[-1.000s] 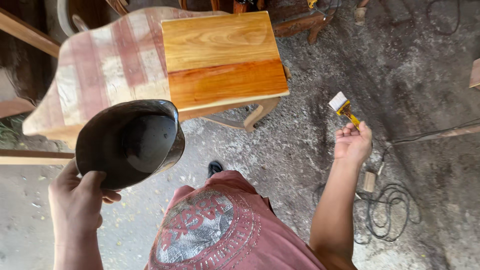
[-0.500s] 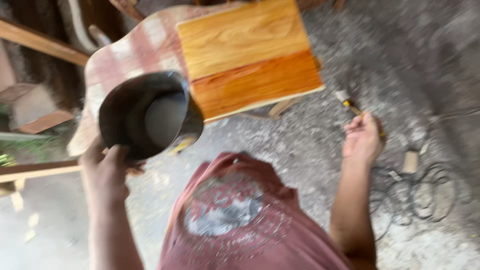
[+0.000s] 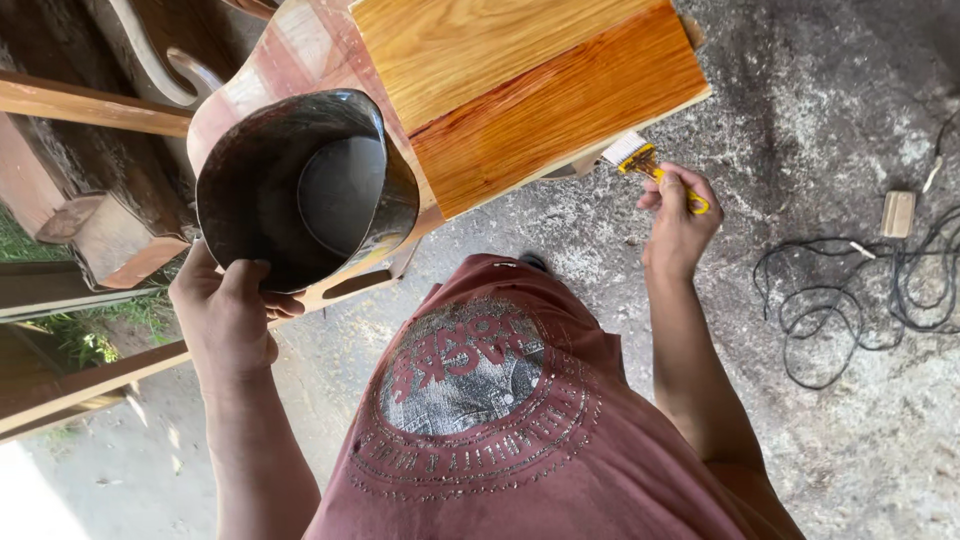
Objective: The person brushes wood stain onto flat wooden boards, dipping the brush into a can of stain and spreading it across the board surfaces and edges. They work on one board, then move to another board on a nearby workbench, continuing to coat the bare wood until it is evenly covered.
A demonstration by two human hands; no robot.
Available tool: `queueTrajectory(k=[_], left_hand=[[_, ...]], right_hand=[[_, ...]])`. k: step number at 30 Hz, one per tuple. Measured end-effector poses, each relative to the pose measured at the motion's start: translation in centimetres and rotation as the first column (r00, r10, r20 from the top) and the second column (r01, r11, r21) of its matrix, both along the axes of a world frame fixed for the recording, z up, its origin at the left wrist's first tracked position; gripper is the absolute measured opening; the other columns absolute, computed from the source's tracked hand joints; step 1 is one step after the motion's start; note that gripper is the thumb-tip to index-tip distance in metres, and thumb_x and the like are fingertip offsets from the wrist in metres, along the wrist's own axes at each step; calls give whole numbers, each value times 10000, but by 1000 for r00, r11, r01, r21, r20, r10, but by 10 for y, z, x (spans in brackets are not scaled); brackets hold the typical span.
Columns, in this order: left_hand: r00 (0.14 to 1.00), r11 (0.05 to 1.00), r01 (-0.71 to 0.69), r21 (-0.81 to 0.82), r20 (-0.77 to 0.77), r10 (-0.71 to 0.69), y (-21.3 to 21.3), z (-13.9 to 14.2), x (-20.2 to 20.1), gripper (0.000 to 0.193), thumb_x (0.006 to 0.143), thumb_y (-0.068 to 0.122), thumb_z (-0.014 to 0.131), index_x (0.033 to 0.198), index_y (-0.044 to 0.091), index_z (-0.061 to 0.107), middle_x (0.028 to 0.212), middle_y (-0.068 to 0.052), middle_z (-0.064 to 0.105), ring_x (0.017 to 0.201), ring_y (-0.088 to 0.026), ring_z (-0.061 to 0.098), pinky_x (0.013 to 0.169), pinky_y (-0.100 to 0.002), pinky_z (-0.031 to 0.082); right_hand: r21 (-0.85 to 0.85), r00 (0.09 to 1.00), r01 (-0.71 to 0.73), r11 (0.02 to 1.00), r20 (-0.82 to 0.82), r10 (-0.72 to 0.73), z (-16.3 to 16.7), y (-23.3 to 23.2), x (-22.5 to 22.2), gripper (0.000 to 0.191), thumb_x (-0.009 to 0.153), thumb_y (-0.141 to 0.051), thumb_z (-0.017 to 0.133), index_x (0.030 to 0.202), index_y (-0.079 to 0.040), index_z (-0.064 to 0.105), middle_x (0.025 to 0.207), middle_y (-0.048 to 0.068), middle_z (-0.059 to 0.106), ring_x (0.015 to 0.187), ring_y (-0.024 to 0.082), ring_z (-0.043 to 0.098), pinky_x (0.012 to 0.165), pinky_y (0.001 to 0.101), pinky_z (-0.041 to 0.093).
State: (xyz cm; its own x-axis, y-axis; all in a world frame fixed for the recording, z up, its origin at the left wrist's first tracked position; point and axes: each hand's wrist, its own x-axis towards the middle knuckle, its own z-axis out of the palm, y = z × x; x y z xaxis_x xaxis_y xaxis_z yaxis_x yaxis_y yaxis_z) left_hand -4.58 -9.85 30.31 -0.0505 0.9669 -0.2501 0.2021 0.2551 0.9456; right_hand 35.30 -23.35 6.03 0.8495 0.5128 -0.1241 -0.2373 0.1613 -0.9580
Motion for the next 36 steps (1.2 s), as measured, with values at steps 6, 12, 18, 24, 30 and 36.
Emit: queueTrajectory(k=[6, 12, 18, 24, 30, 36], left_hand=[[999, 999, 39, 9, 12, -40, 15, -5, -15, 180, 926, -14, 517, 1052, -64, 635, 830, -143, 695, 567, -169, 668, 439, -263, 534], [997, 997, 74, 21, -3, -74, 25, -10, -30, 197, 922, -15, 517, 1067, -76, 635, 864, -138, 697, 602, -170, 678, 453, -265, 543], [996, 996, 92, 10, -17, -91, 30, -13, -34, 186, 924, -1, 540, 1071, -69, 633, 893, -134, 696, 620, -161, 680, 463, -259, 551], [995, 995, 101, -1, -5, -101, 30, -13, -35, 187, 917, 4, 540, 1065, -69, 630, 893, -133, 700, 623, -159, 687, 466, -258, 557], [994, 993, 114, 26, 3, -114, 28, -11, -31, 196, 935, 6, 556, 1092, -76, 639, 895, -127, 703, 618, -148, 670, 473, -253, 553], [993, 993, 114, 33, 15, -115, 23, -15, -25, 207, 926, -9, 533, 1085, -92, 637, 903, -126, 700, 627, -150, 674, 485, -260, 565]], right_hand=[[-63, 996, 75, 995, 60, -71, -16, 23, -34, 122, 1026, -17, 609, 1108, 8, 696, 895, 95, 707, 704, 111, 643, 621, 236, 561], [-285, 978, -101, 953, 150, 148, -24, 24, -107, 123, 1023, -69, 620, 1123, -24, 677, 931, 84, 717, 754, 112, 670, 615, 233, 562], [-299, 982, -30, 954, 169, 84, -38, 27, -99, 119, 1014, -87, 624, 1095, -30, 689, 957, 92, 717, 739, 107, 678, 579, 217, 580], [-157, 934, 153, 976, 346, -91, -43, 31, -26, 87, 1046, -43, 620, 1079, -11, 694, 961, 120, 701, 725, 109, 645, 572, 218, 537], [-298, 766, 32, 954, 621, 168, -46, 27, -91, 89, 1047, -53, 631, 1107, -15, 685, 1029, 110, 732, 871, 159, 716, 671, 274, 602], [-270, 794, 131, 954, 604, 62, -55, 28, -43, 93, 1054, -34, 637, 1116, -9, 701, 1104, 122, 739, 988, 179, 734, 828, 310, 639]])
